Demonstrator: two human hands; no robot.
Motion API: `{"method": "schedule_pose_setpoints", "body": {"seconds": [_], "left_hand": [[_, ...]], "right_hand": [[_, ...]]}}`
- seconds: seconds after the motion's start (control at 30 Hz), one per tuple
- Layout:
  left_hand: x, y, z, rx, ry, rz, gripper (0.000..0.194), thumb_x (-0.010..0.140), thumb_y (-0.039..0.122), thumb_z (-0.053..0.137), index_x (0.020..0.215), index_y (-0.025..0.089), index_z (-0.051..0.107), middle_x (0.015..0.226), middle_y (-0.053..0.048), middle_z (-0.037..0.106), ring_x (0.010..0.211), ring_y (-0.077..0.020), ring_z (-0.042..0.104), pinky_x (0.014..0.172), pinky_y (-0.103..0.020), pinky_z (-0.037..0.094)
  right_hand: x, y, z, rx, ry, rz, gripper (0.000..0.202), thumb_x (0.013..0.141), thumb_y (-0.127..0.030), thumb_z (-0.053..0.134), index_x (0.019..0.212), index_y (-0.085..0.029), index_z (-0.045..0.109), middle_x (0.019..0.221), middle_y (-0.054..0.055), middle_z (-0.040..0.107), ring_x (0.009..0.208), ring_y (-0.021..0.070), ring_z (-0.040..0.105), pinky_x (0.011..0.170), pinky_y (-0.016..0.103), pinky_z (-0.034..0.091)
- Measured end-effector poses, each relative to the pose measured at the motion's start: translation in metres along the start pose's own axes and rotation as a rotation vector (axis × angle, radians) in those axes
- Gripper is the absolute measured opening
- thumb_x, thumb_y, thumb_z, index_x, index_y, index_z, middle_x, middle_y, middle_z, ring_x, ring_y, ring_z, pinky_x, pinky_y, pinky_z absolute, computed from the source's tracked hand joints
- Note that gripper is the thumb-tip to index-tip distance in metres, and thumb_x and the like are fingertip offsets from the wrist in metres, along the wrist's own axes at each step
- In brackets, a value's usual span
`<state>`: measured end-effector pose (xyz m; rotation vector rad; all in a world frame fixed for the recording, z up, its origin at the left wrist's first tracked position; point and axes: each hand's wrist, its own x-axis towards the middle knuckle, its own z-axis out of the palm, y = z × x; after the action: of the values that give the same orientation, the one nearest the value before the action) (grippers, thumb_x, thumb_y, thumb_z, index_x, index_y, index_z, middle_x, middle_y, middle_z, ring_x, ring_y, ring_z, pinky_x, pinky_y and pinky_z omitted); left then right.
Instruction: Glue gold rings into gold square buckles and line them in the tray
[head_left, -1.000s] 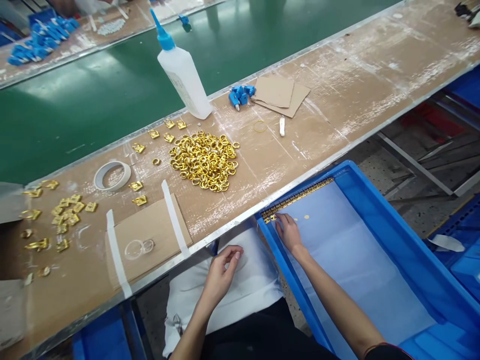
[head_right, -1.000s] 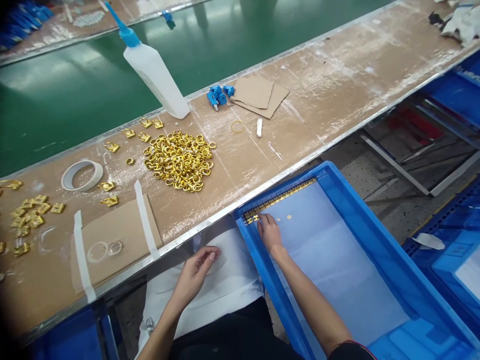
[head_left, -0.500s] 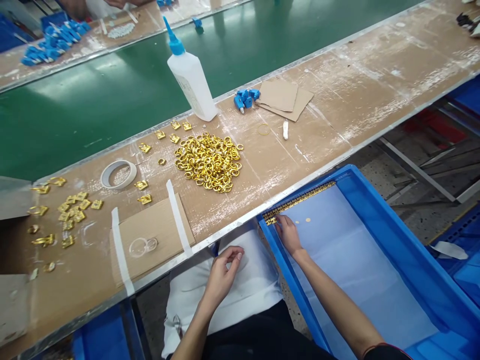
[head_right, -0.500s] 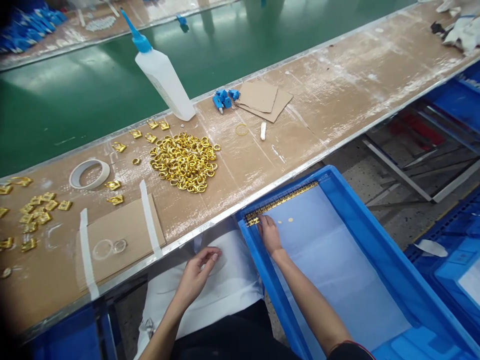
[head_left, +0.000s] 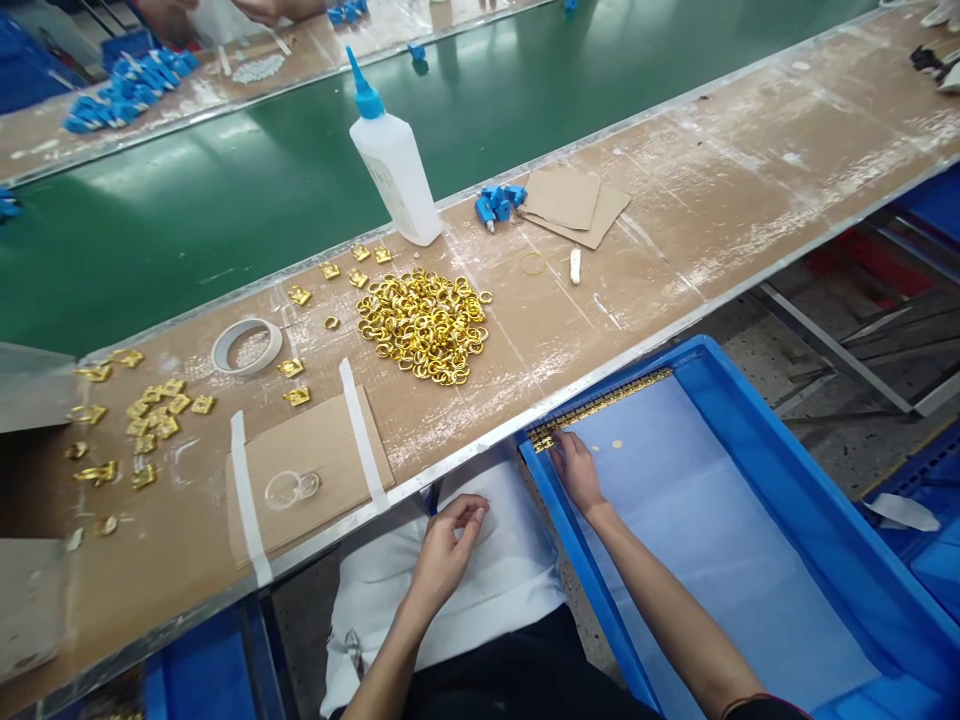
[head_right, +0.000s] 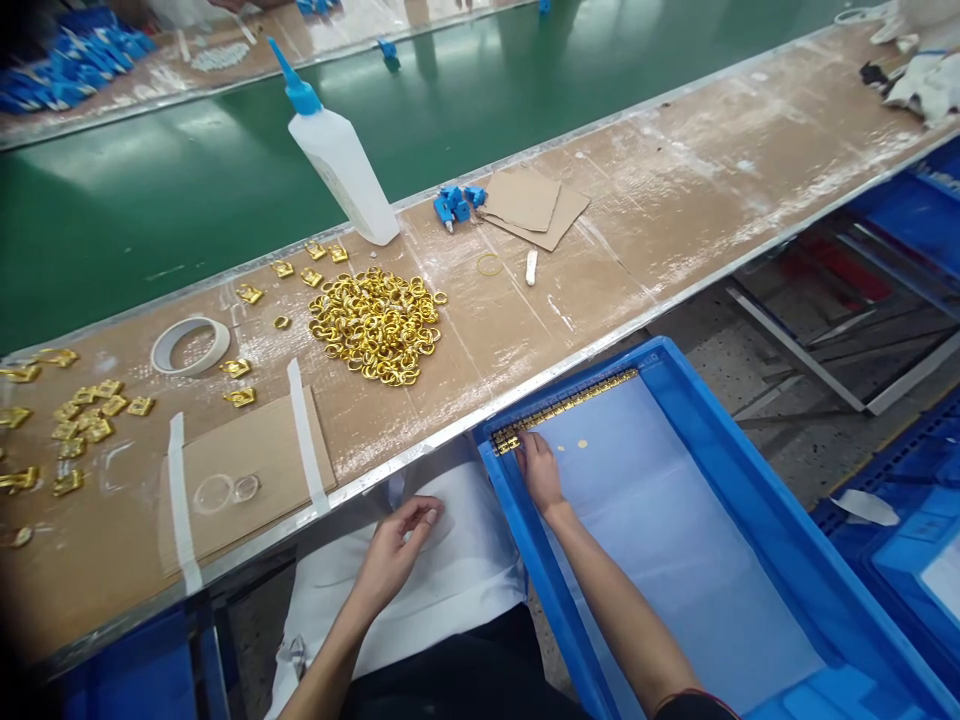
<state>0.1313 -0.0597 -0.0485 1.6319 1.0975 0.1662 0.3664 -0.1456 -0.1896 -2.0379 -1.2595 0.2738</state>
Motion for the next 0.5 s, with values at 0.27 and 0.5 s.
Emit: {"method": "schedule_pose_setpoints", "body": {"seconds": [0.27,0.5], "left_hand": [[-0.019,0.004,-0.007,0.05,-0.101,-0.011,0.036,0.093,0.045,0.044,0.095,0.018,0.068,0.093,-0.01,0.074,0.088,-0.0248,0.068,0.078,-0.032,0.053],[-0.089,0.038,-0.112,-0.061,-0.632,0.397,0.062,0.095,0.071,0.038,0.096,0.022,0.076,0.082,-0.009,0.073,0.074,-0.0207,0.065,0.073,-0.028,0.052]], "right_hand": [[-0.006,-0.051,-0.072,-0.028,0.225,-0.095,0.021,0.102,-0.021,0.046,0.112,-0.016,0.064,0.087,0.008,0.072,0.062,0.0176,0.066,0.06,0.029,0.058],[0.064,-0.168,-0.121,0.124,0.183,-0.432,0.012,0.099,-0.02,0.059,0.108,-0.021,0.066,0.081,0.002,0.07,0.063,0.0143,0.063,0.063,0.024,0.054]]}}
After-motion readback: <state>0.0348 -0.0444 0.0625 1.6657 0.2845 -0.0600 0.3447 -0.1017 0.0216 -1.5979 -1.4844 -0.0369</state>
